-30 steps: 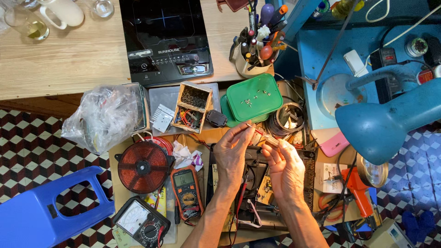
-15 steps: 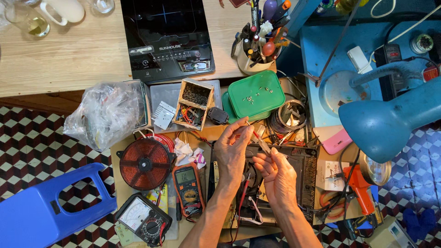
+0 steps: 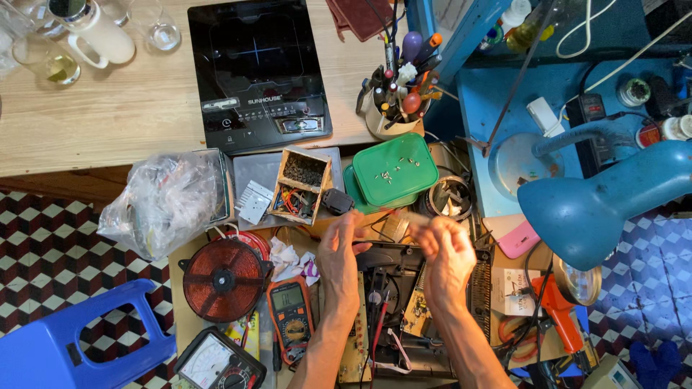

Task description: The person uses a multimeter to test points on a circuit board inside an appliance. They repeatedly probe different areas, flip the board, and check readings on the multimeter display.

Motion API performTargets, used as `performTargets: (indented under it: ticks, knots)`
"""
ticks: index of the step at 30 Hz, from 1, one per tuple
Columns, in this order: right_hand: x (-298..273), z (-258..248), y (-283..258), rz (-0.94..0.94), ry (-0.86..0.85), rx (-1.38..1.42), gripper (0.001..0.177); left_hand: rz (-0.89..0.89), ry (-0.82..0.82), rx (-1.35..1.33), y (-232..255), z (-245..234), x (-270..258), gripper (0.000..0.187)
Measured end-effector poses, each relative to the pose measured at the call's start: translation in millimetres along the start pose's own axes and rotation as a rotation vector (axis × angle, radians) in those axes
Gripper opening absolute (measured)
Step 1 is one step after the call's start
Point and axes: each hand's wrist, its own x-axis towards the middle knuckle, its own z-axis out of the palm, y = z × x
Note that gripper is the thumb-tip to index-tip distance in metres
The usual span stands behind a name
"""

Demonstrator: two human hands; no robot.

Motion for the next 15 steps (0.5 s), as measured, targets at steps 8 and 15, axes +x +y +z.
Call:
performTargets:
  ticks: [8, 15]
  knots:
    - [150.2, 61.2, -21.8, -0.609, 0.054, -0.521, 0.017, -0.165, 0.015, 0.104, -27.6, -26.4, -4.1, 0.066]
    - [211.3, 81.4, 2.3, -0.657, -0.009, -0.904, 0.017, -0.217, -0.005, 0.152, -49.5, -33.8, -9.8, 0.07]
